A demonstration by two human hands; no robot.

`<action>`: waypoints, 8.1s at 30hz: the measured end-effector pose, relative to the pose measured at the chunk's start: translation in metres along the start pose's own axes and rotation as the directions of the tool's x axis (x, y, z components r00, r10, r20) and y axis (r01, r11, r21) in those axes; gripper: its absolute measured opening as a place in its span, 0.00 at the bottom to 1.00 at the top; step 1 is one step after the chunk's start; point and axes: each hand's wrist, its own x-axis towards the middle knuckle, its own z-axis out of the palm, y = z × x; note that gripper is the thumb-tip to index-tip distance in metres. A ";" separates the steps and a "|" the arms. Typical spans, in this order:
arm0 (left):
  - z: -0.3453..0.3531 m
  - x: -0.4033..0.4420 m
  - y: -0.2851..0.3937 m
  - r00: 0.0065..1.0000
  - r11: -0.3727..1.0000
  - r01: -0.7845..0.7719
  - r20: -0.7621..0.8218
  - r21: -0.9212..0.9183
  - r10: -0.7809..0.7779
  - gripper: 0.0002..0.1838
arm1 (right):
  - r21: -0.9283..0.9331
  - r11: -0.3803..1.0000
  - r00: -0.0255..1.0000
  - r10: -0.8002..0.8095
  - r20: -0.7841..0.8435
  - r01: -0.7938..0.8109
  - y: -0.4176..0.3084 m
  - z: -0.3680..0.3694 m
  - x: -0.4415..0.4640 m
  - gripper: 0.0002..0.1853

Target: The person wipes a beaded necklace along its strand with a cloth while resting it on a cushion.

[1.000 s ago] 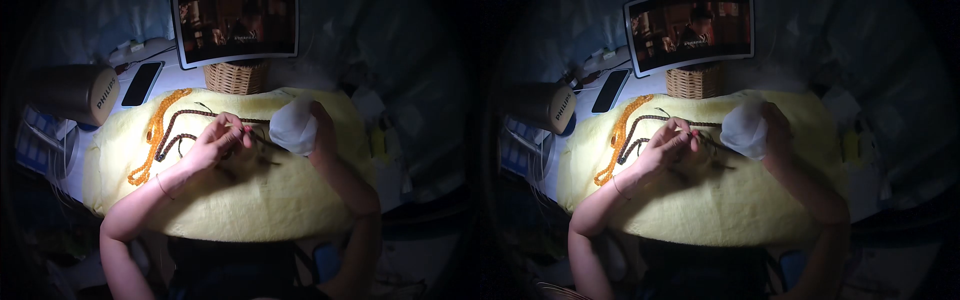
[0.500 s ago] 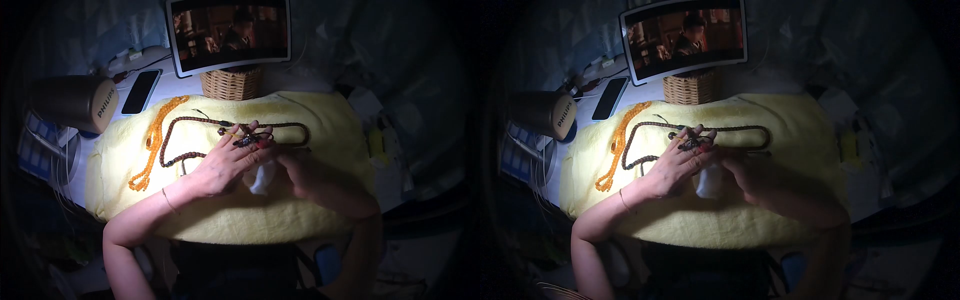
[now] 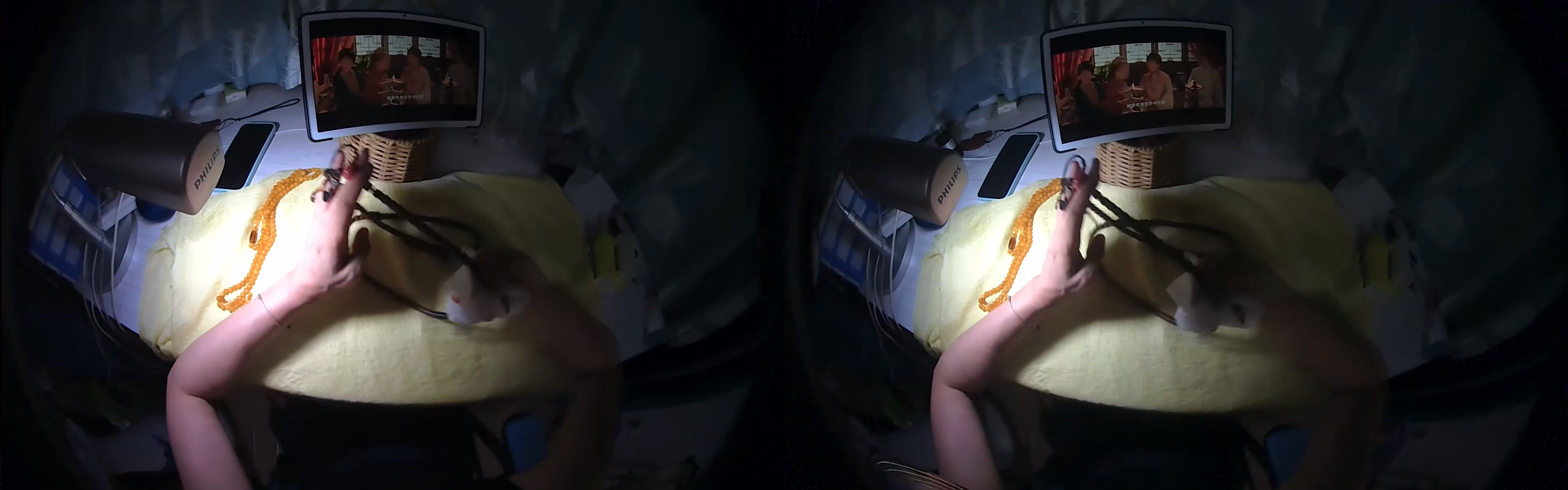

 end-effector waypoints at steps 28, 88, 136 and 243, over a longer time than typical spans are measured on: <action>-0.014 -0.001 -0.011 0.998 0.980 -0.020 -0.060 0.196 0.032 0.33 | -0.590 -0.600 0.792 -0.124 -0.598 -0.540 -0.106 -0.065 -0.128 0.13; 0.067 0.006 0.072 0.786 0.987 -0.106 0.599 -0.118 0.156 0.08 | -0.868 0.496 0.661 -0.662 -0.354 0.032 0.025 -0.067 0.015 0.24; 0.025 0.034 0.046 0.782 0.965 0.263 0.584 0.007 -0.218 0.10 | -0.843 0.519 0.584 -0.730 -0.354 0.138 0.024 -0.060 0.020 0.21; -0.054 -0.006 -0.008 0.744 0.977 0.175 0.633 0.125 -0.214 0.08 | -0.952 -0.185 0.857 -0.419 0.300 0.243 0.018 0.036 0.029 0.09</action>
